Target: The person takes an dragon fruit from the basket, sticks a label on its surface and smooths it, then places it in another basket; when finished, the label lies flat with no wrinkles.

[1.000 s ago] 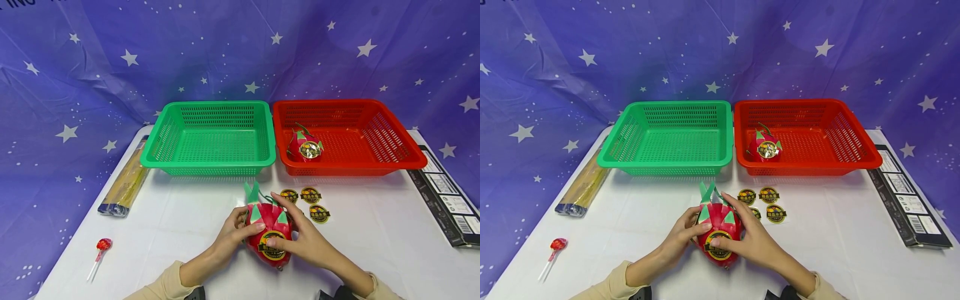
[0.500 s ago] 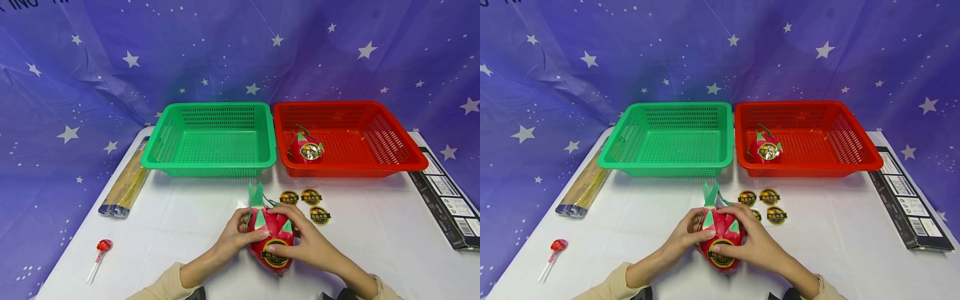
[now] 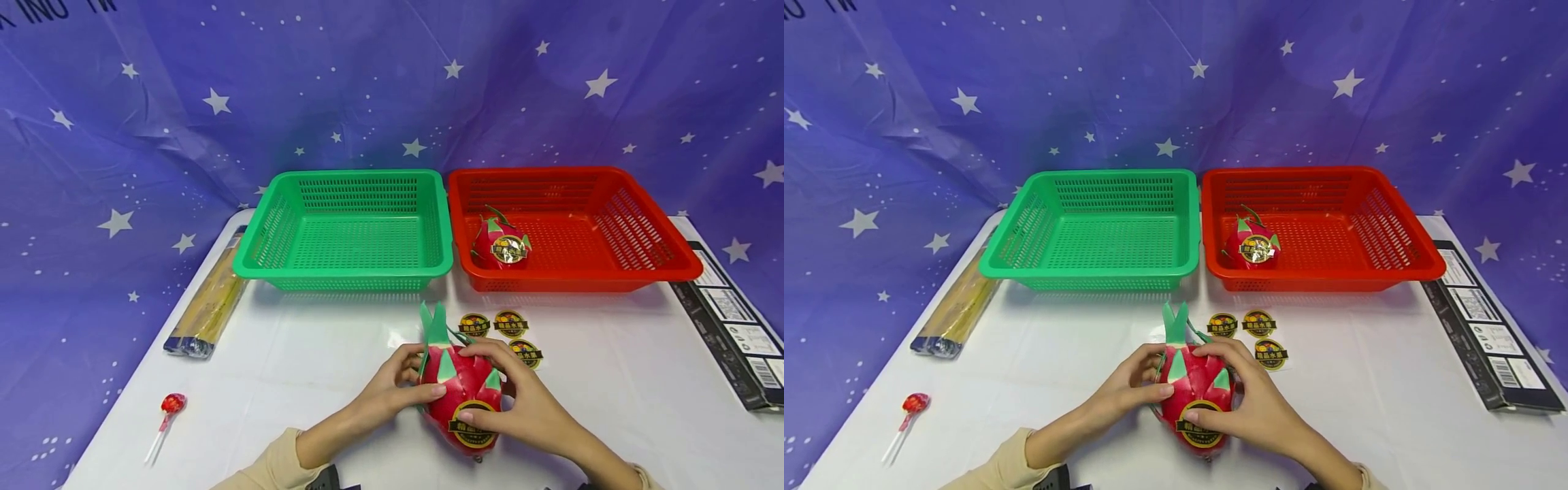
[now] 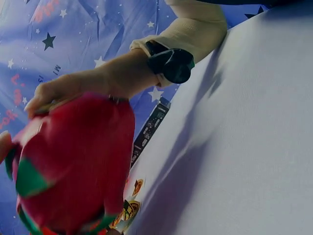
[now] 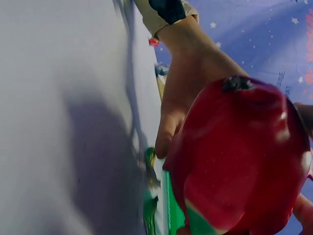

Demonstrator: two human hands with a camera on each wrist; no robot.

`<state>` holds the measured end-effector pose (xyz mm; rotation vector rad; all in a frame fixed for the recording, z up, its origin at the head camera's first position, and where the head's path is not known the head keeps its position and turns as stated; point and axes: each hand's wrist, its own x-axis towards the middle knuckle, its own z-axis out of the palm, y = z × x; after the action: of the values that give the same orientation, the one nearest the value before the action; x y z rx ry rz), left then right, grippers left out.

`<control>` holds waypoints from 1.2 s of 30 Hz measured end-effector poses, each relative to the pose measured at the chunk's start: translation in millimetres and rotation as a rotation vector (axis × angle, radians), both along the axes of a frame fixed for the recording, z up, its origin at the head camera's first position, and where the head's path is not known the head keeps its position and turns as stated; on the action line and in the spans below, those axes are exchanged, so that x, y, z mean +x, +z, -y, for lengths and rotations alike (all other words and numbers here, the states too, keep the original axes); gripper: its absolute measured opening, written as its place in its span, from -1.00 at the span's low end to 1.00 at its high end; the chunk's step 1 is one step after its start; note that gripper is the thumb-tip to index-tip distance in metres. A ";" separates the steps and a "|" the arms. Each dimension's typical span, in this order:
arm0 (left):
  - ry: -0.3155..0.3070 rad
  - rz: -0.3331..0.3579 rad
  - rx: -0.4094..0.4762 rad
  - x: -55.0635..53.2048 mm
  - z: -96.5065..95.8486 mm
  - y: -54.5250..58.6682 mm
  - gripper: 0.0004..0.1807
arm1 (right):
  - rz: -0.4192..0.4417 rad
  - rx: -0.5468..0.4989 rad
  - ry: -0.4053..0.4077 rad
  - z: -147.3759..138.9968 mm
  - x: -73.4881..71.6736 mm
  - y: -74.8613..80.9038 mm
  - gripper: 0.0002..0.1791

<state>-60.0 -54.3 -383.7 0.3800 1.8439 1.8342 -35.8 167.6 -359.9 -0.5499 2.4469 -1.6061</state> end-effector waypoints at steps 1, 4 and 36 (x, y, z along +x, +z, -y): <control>-0.018 -0.007 0.013 -0.7 0.1 -0.2 -0.30 | 0.003 -0.013 0.009 -3.9 0.6 0.7 -0.36; -0.058 -0.020 0.053 -5.6 0.3 -3.4 -0.41 | -0.006 -0.043 0.036 -18.2 1.5 3.8 -0.33; 0.103 -0.355 -0.208 -98.5 -78.4 32.2 -0.28 | -0.313 -0.564 -0.442 -134.1 -114.8 56.7 -0.44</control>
<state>-158.4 24.2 -351.5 0.5727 2.3093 1.7006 -150.6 301.7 -303.2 -0.3591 2.4227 -2.6061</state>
